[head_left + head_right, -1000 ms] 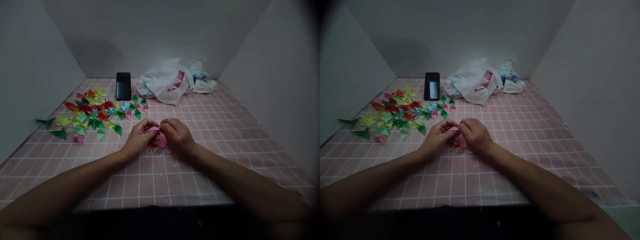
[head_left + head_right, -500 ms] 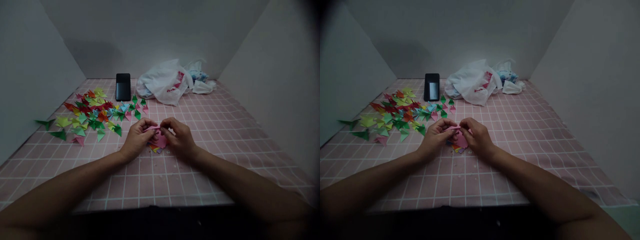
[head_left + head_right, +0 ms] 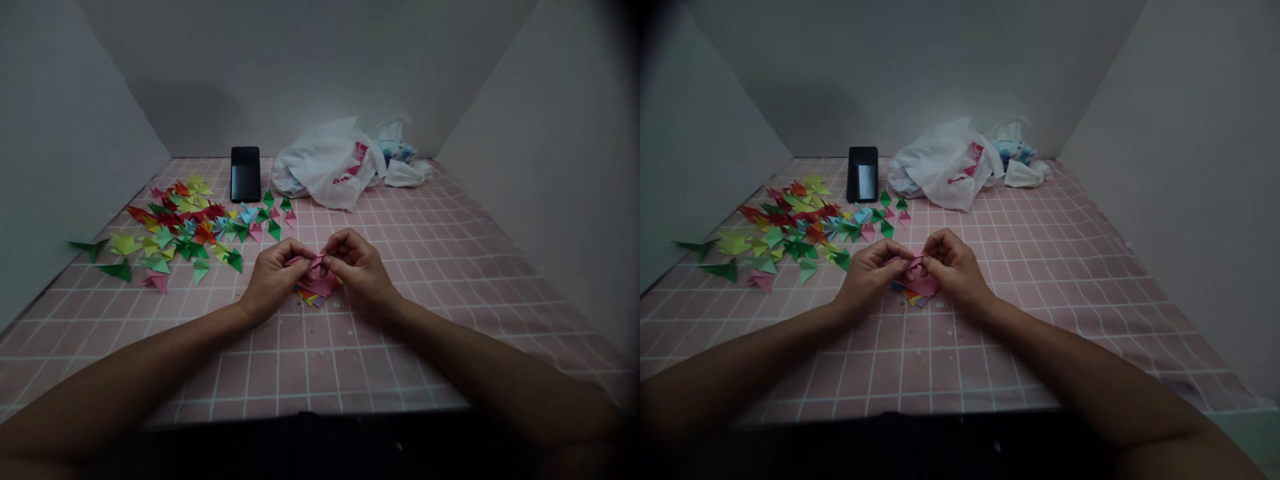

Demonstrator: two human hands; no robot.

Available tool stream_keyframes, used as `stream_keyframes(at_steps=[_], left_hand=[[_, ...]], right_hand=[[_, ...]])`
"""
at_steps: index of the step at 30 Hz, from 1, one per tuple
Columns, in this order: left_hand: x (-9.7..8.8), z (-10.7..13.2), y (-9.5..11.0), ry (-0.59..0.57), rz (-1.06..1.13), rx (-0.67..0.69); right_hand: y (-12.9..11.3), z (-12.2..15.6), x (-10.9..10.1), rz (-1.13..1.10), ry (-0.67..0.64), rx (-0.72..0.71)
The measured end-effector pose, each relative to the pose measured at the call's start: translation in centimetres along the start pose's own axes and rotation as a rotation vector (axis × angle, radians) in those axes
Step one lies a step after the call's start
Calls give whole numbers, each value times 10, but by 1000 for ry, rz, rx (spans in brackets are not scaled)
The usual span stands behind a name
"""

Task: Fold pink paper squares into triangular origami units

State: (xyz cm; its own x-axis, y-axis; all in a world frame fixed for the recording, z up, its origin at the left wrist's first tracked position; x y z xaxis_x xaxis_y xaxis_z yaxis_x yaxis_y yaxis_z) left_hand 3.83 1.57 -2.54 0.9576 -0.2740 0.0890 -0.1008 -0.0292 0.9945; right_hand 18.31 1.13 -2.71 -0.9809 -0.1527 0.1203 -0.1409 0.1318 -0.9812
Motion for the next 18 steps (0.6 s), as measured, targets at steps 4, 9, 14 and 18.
stream_keyframes(at_steps=[4,9,14,18], left_hand=[[-1,0,2,2,-5,46],[0,0,4,-5,-19,64],[0,0,4,14,-42,46],[-1,0,4,16,-43,50]], right_hand=[[2,0,0,-36,-11,8],[3,-1,-1,-59,-11,-1],[4,-1,0,-35,-17,2],[3,0,-1,-16,-14,8]])
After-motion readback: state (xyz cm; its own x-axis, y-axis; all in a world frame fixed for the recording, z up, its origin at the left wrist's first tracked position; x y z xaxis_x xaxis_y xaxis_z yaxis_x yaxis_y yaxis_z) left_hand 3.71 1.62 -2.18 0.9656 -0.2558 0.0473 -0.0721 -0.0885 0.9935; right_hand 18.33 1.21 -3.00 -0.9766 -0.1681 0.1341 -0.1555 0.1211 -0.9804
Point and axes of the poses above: each hand's wrist, its own z-axis away from the middle knuckle, its own x-axis out of the palm, y = z × x, the point moved 6 cm from there along -z, towards the middle knuckle, and after that the axes turned 1 degree about x, right-handed, at the moved point
